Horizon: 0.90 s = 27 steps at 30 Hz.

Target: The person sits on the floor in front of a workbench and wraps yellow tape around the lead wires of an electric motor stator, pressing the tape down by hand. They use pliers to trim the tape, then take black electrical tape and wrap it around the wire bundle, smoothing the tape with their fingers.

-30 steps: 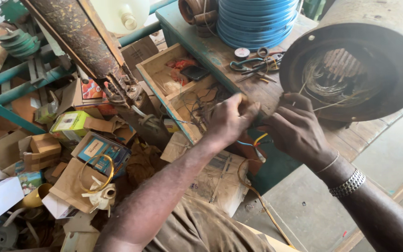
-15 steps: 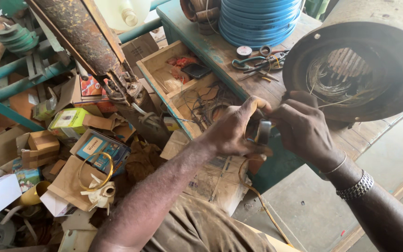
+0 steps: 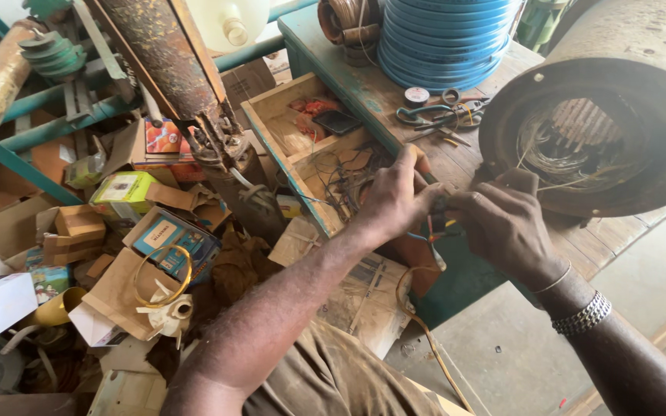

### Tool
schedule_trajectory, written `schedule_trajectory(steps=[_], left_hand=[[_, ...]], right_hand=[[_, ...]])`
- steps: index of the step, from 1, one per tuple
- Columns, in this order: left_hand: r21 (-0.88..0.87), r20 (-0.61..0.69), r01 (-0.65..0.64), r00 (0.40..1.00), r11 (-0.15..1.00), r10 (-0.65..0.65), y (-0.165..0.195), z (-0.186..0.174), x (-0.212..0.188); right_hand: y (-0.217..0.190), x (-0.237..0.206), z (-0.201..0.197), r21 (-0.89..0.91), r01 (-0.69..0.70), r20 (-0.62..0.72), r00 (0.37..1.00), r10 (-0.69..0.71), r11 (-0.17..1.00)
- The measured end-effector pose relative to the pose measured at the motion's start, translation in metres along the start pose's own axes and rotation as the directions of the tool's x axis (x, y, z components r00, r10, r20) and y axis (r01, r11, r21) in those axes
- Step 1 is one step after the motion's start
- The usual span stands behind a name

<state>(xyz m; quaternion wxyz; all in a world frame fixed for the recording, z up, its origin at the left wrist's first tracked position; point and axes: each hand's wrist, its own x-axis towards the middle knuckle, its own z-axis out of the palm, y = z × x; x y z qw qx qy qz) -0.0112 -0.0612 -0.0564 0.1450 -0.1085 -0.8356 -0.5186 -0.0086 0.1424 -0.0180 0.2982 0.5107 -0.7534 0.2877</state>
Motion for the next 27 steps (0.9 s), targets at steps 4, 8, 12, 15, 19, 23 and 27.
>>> schedule_trajectory(steps=[4,8,12,15,19,23,27], left_hand=[[-0.457,0.286,0.014,0.949,0.889,0.132,0.003,-0.014,-0.005],[-0.249,0.260,-0.445,0.825,0.860,0.502,0.024,-0.018,-0.018],[0.025,0.000,-0.489,0.872,0.872,0.489,0.044,-0.014,-0.030],[-0.060,-0.034,-0.297,0.955,0.953,0.295,0.047,-0.023,-0.022],[-0.147,-0.027,0.032,0.999,0.989,-0.036,0.042,-0.025,-0.013],[-0.138,0.037,0.186,0.983,0.973,-0.182,0.027,-0.018,-0.012],[-0.140,0.055,-0.204,0.976,0.969,0.213,0.014,-0.015,-0.009]], right_hand=[[0.002,-0.002,-0.002,-0.039,-0.074,-0.012,0.997,0.074,0.996],[0.002,-0.002,0.000,-0.014,-0.164,-0.054,0.985,0.163,0.986],[0.004,-0.003,-0.002,-0.028,-0.212,-0.051,0.976,0.210,0.977],[0.006,-0.003,-0.004,-0.019,-0.144,-0.054,0.988,0.143,0.989],[0.004,-0.002,0.000,0.049,-0.113,-0.080,0.990,0.117,0.992],[0.004,-0.002,0.008,0.040,-0.104,-0.061,0.992,0.106,0.994],[0.007,-0.004,0.010,0.015,-0.178,-0.099,0.979,0.178,0.984]])
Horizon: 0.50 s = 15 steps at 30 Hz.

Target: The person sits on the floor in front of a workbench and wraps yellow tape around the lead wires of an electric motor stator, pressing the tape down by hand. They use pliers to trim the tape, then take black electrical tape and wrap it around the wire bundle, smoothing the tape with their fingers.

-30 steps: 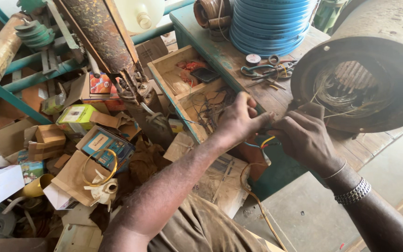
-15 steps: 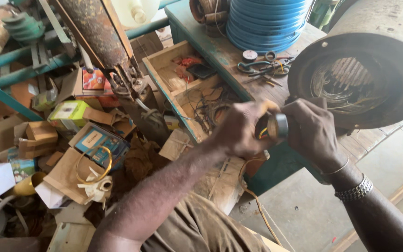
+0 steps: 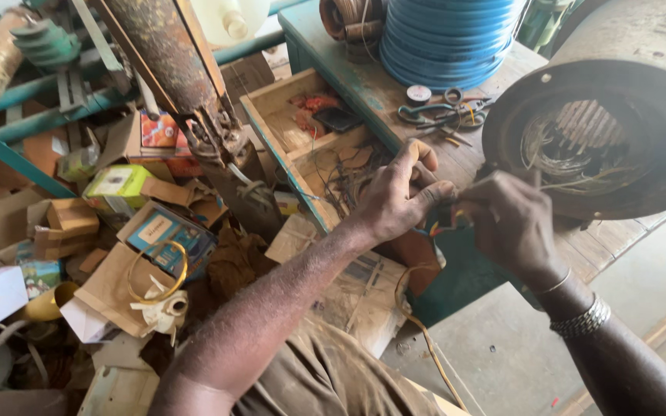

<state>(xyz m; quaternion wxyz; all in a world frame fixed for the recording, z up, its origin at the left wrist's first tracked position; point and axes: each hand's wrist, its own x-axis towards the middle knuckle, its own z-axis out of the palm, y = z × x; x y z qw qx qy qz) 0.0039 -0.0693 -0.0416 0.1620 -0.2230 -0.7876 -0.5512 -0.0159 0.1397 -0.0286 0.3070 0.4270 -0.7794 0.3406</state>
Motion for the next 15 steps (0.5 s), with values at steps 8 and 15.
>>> schedule_trajectory(steps=[8,15], left_hand=[[0.039,0.176,-0.266,0.951,0.963,0.255,0.013,0.009,-0.012],[0.454,0.141,-0.491,0.863,0.743,0.485,0.016,0.005,-0.012]], right_hand=[[-0.005,0.004,-0.012,-0.002,-0.043,-0.017,0.999,0.043,0.999],[-0.002,0.019,-0.045,-0.074,0.024,0.298,0.954,-0.001,0.997]])
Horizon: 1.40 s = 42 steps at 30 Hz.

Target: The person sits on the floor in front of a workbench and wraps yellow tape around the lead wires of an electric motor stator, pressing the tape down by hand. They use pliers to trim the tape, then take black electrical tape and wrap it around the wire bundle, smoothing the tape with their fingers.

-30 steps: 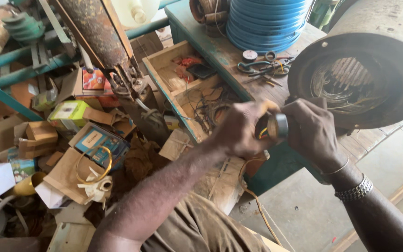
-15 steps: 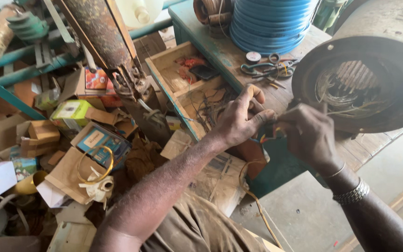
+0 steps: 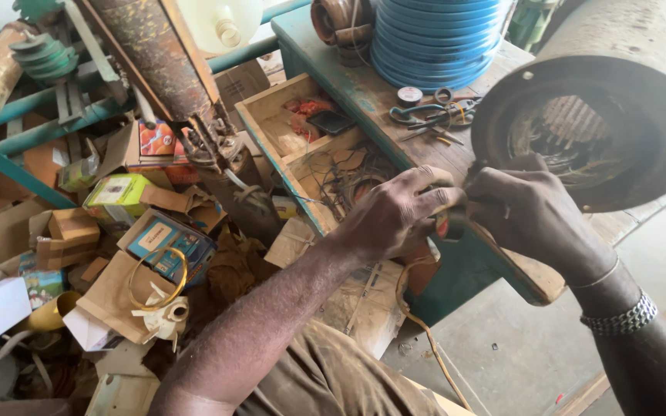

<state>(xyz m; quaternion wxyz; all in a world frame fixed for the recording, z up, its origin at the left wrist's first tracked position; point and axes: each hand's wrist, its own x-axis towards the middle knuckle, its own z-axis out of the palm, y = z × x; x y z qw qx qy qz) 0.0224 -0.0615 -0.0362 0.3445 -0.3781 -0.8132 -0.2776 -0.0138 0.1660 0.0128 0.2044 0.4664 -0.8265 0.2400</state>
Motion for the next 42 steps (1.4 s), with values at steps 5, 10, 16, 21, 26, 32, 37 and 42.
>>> schedule_trajectory(steps=[5,10,16,21,26,32,37,42], left_hand=[[-0.144,0.018,-0.012,1.000,0.990,0.015,0.013,-0.007,0.009],[-0.491,0.032,0.310,0.940,0.814,-0.339,0.020,-0.010,0.013],[-0.571,0.361,0.740,0.615,0.355,-0.701,-0.004,0.002,0.010],[-0.580,0.321,0.728,0.616,0.365,-0.719,-0.014,0.021,0.004],[-0.704,0.318,0.585,0.766,0.402,-0.559,-0.018,0.015,0.000],[-0.635,0.280,0.266,0.954,0.725,-0.105,-0.011,-0.004,0.004],[-0.508,0.086,0.262,0.963,0.821,-0.254,0.004,0.000,0.004],[-0.504,0.204,0.622,0.760,0.600,-0.617,-0.014,-0.001,0.013]], right_hand=[[0.012,-0.005,-0.002,-0.024,0.120,-0.044,0.992,-0.121,0.992],[0.019,-0.003,0.009,0.147,0.146,-0.086,0.987,-0.135,0.978],[0.004,-0.008,0.013,-0.119,0.289,-0.111,0.947,-0.302,0.950],[-0.005,-0.008,0.014,-0.222,0.308,-0.135,0.930,-0.342,0.925],[0.000,-0.003,0.019,-0.207,0.301,-0.199,0.919,-0.341,0.931],[0.005,-0.008,0.018,-0.210,0.235,-0.227,0.932,-0.281,0.949],[0.009,-0.005,0.019,-0.204,0.256,-0.254,0.918,-0.303,0.945],[0.005,-0.008,0.022,-0.386,0.293,-0.257,0.876,-0.407,0.875]])
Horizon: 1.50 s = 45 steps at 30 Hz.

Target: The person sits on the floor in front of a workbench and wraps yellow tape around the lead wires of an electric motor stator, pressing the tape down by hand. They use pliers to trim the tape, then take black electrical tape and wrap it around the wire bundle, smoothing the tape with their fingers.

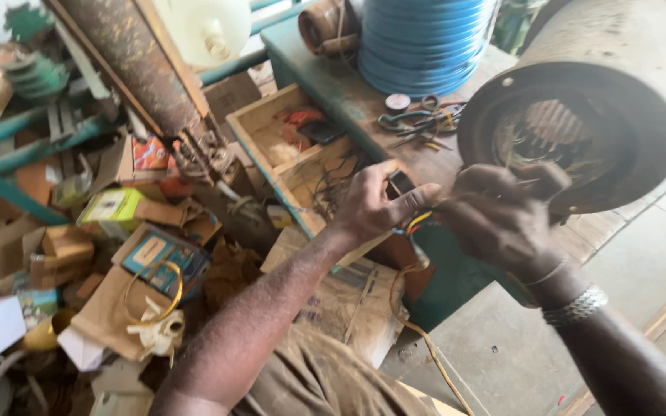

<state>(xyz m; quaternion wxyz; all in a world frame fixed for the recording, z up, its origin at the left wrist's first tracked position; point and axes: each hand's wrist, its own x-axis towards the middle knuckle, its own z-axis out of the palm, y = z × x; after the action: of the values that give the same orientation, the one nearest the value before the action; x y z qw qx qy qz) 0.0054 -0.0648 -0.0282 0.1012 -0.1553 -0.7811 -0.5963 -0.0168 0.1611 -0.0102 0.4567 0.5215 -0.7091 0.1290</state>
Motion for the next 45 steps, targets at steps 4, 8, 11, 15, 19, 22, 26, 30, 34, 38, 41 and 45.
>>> schedule_trajectory(steps=[4,8,11,15,19,22,26,30,34,38,41,45], left_hand=[[-0.102,0.079,0.186,0.981,0.977,-0.179,-0.011,0.004,0.006],[-0.097,0.065,-0.041,0.997,0.994,0.047,-0.022,0.007,0.005],[-0.226,0.128,-0.038,0.989,0.973,0.068,-0.022,0.000,0.007],[-0.242,0.324,-0.101,0.929,0.965,0.178,-0.012,-0.005,0.001],[0.082,0.425,-0.495,0.803,0.865,0.419,-0.004,0.001,-0.005],[0.224,0.331,-0.463,0.864,0.857,0.380,-0.003,0.009,-0.008],[0.146,0.094,-0.409,0.912,0.901,0.399,-0.006,0.007,-0.009],[-0.105,0.048,-0.300,0.951,0.948,0.306,-0.007,-0.002,-0.006],[-0.302,0.106,0.030,0.994,0.953,0.002,-0.008,-0.004,0.002],[-0.212,0.124,-0.058,0.989,0.975,0.086,-0.009,-0.001,0.003],[-0.085,0.147,-0.034,0.988,0.996,0.046,-0.008,-0.003,0.002],[0.012,0.306,-0.173,0.938,0.985,0.161,-0.002,-0.012,0.003]], right_hand=[[-0.005,-0.001,-0.004,0.026,-0.031,0.071,0.997,0.029,0.999],[-0.006,-0.001,-0.001,0.036,-0.075,0.025,0.997,0.075,0.996],[-0.005,-0.002,0.003,-0.019,-0.074,-0.029,0.997,0.074,0.997],[0.000,-0.007,0.004,0.097,-0.144,0.018,0.990,0.143,0.985],[0.004,-0.009,0.004,0.109,-0.163,-0.021,0.986,0.167,0.981],[0.005,-0.009,0.001,0.025,-0.133,-0.034,0.990,0.133,0.991],[0.007,-0.007,-0.003,0.111,-0.161,0.001,0.987,0.162,0.981],[0.006,-0.005,-0.003,0.036,-0.140,-0.059,0.988,0.142,0.989],[0.004,-0.007,-0.002,0.085,-0.199,-0.036,0.979,0.203,0.976],[0.005,-0.009,0.000,0.104,-0.209,-0.016,0.977,0.211,0.972],[0.005,-0.009,0.003,0.122,-0.235,0.001,0.972,0.236,0.964],[0.005,-0.011,0.004,0.119,-0.237,0.018,0.971,0.237,0.964]])
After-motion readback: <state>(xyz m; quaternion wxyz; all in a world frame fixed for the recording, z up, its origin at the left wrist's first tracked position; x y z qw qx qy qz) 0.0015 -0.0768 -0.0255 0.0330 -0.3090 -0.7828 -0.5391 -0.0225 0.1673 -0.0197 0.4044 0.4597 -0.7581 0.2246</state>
